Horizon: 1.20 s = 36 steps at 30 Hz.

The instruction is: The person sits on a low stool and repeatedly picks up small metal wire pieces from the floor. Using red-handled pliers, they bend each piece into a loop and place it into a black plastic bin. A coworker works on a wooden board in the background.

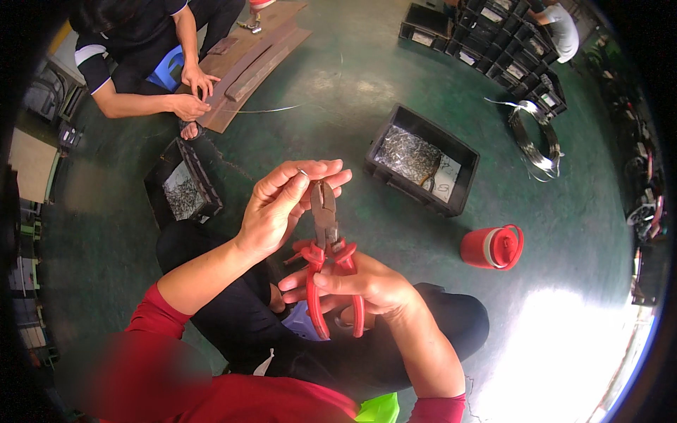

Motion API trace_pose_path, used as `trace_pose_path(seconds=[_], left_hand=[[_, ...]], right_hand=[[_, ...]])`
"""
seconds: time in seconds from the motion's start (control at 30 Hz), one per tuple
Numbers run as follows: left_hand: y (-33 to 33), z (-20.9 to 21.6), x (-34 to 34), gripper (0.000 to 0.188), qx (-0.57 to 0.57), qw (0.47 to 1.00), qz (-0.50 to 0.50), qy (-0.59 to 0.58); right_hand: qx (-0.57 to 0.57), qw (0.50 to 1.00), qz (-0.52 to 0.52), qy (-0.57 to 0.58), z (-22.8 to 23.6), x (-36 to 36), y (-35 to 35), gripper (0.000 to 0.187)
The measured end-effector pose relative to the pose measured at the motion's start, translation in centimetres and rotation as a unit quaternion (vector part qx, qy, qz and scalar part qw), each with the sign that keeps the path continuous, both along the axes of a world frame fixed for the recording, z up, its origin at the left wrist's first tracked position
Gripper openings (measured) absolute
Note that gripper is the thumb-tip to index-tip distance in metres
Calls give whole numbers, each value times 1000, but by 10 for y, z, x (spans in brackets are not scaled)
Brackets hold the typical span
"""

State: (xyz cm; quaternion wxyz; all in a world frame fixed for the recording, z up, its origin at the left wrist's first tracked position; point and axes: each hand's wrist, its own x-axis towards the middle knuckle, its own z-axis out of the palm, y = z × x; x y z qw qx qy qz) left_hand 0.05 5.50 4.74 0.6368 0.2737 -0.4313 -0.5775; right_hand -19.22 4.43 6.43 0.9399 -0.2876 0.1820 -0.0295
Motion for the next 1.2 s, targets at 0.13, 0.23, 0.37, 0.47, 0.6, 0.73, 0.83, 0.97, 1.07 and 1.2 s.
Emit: trace_pose_path(seconds=[0.13,0.23,0.37,0.47,0.6,0.73,0.83,0.97,1.07,1.2], left_hand=[[0,0,0,30,-30,999,-12,25],[2,5,3,32,21,999,-14,-22],[-10,15,30,50,101,994,-10,-48],[-11,17,41,39,171,971,-43,-161],[-5,17,41,28,172,947,-110,-250],[-1,19,34,22,206,935,-114,-267],[2,18,31,19,207,930,-94,-290],[3,14,32,23,188,940,-58,-277],[5,12,34,26,197,946,-79,-246],[6,10,37,27,230,949,-125,-174]], right_hand=[[-2,1000,8,-14,-1,1,0,59],[-93,995,-22,39,-2,-3,1,41],[-406,878,-97,236,-7,-7,0,24],[-511,771,-117,362,-9,-12,4,22],[-515,756,-120,386,-13,-13,5,23],[-521,760,-112,372,-16,-14,5,23],[-487,804,-100,325,-20,-11,2,25],[-298,917,-87,249,-15,-14,2,28],[-302,919,-85,239,-13,-12,4,28],[-300,919,-83,243,-13,-12,5,26]])
